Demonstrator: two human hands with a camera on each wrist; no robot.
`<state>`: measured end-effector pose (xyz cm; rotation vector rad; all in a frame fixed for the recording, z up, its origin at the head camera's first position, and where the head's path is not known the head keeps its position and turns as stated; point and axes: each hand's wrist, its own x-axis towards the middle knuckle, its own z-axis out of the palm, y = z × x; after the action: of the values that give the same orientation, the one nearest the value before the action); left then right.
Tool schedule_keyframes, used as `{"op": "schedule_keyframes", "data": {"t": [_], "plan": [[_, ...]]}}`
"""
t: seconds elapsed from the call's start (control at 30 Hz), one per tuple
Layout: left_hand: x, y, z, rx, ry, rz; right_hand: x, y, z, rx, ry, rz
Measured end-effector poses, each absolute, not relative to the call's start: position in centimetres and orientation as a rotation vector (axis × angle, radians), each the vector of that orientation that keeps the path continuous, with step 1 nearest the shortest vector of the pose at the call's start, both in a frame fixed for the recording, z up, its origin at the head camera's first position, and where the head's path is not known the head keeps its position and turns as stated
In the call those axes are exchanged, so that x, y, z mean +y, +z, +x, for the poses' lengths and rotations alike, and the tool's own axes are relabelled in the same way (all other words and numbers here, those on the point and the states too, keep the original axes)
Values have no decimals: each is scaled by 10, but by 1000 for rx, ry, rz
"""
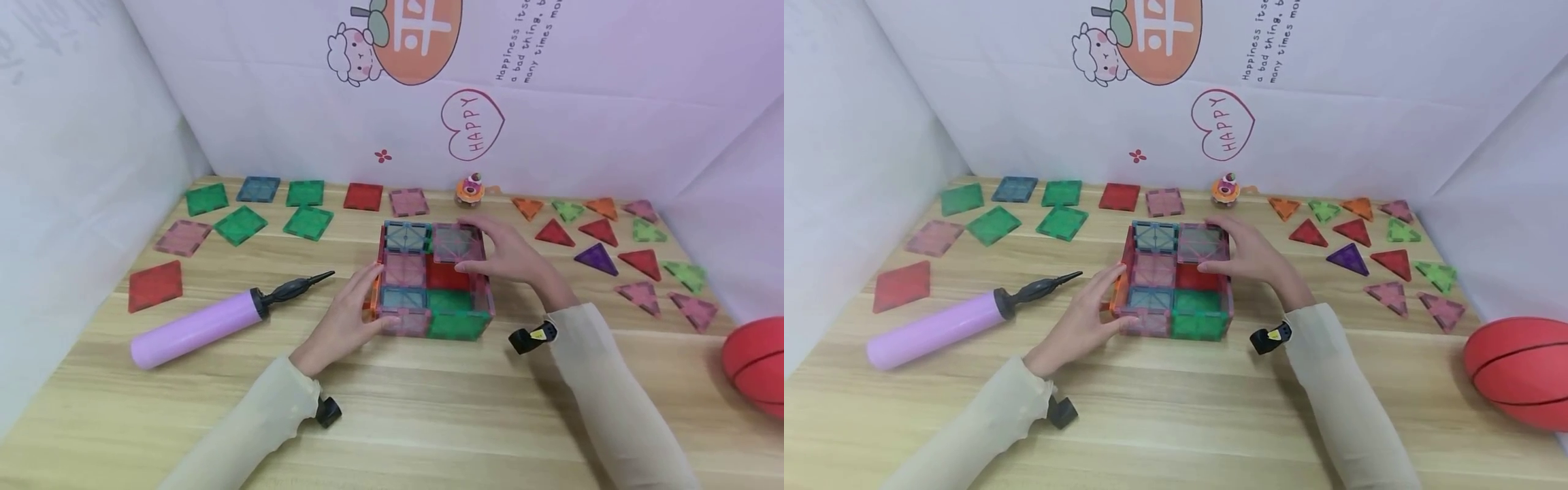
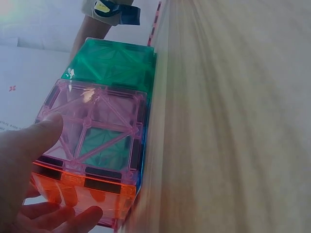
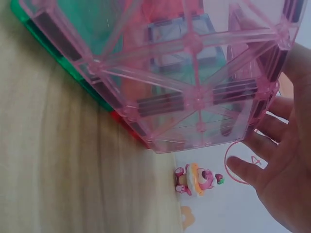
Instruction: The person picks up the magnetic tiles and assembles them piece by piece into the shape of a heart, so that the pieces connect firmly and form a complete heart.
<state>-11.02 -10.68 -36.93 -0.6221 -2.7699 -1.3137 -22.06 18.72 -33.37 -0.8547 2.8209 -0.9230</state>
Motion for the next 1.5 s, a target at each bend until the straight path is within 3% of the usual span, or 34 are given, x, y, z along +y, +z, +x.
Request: {"op": "schedule_keyframes", "data": {"t": [0.3, 0.5, 0.83, 1.2, 1.5], "plan": [[-109, -364, -116, -2852, -1314, -686, 195, -344, -219, 2741, -1060, -814], [-129, -332, -129, -2906, -1276, -704, 200, -348, -214, 2686, -1167, -718], [-257, -259, -163, -2911, -668, -590, 194, -349, -214, 2666, -1182, -774], [-396, -309, -175, -3353, -246, -449, 190, -348, -218, 2661, -1195, -789], [-422, -335, -170, -3541, -228, -387, 192, -351, -217, 2649, -1199, -749]]}}
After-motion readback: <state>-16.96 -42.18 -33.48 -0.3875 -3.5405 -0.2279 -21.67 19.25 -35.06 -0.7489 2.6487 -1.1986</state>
